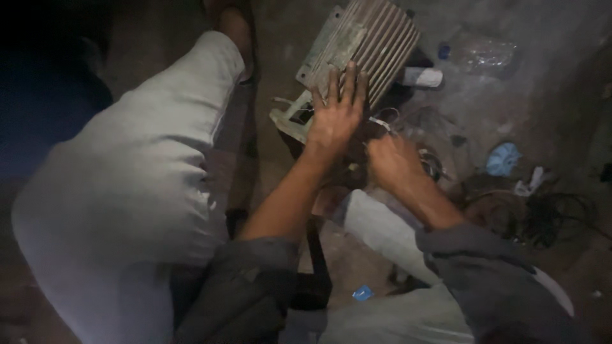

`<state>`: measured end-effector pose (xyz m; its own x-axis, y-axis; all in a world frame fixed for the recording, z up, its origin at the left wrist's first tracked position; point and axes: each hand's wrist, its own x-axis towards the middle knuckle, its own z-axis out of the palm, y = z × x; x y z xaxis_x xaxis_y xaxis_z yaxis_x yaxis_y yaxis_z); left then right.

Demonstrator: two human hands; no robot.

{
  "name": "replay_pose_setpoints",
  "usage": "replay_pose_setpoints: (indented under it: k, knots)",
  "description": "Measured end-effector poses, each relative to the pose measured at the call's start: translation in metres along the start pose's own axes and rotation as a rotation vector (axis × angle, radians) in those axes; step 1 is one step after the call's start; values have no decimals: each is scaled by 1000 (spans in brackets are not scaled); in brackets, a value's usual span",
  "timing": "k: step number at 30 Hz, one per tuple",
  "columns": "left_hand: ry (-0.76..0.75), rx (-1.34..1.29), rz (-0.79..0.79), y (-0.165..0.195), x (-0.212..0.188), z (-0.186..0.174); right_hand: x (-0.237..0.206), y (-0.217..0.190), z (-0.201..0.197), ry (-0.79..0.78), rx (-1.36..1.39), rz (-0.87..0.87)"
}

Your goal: The person uses a wrench to tighten or loosen bolts on a metal component with cooling fins. They reposition the object multiple times to access different bolts and continue working on it throughout the clip.

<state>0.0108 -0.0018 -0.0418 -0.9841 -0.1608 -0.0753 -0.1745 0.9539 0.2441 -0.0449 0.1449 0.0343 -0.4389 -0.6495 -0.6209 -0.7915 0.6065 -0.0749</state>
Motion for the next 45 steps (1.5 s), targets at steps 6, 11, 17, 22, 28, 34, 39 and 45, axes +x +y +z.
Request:
replay_pose_setpoints:
  k: [6,11,17,22,28,34,39,45]
  knots:
    - [119,-16,13,-2,1,-11,-8,14,26,49,24,33]
    - [-328,-231,-11,-4,4,-18,21,16,58,37,507,113]
    - [-231,-161,5,-3,3,-23,42,9,69,165,451,43]
    - [-196,-248,-10,-2,3,-30,23,14,72,35,262,55]
    - [-210,-107,26,-2,5,-24,2,19,53,25,121,-6]
    - [-39,-98,20,-1,-1,-2,-12,7,-1,-11,-93,-23]
    - [126,-94,7,-1,-6,9,-7,-4,-9,-98,-86,44]
    - [-150,-117,15,-1,0,-12,12,17,42,-28,-31,88]
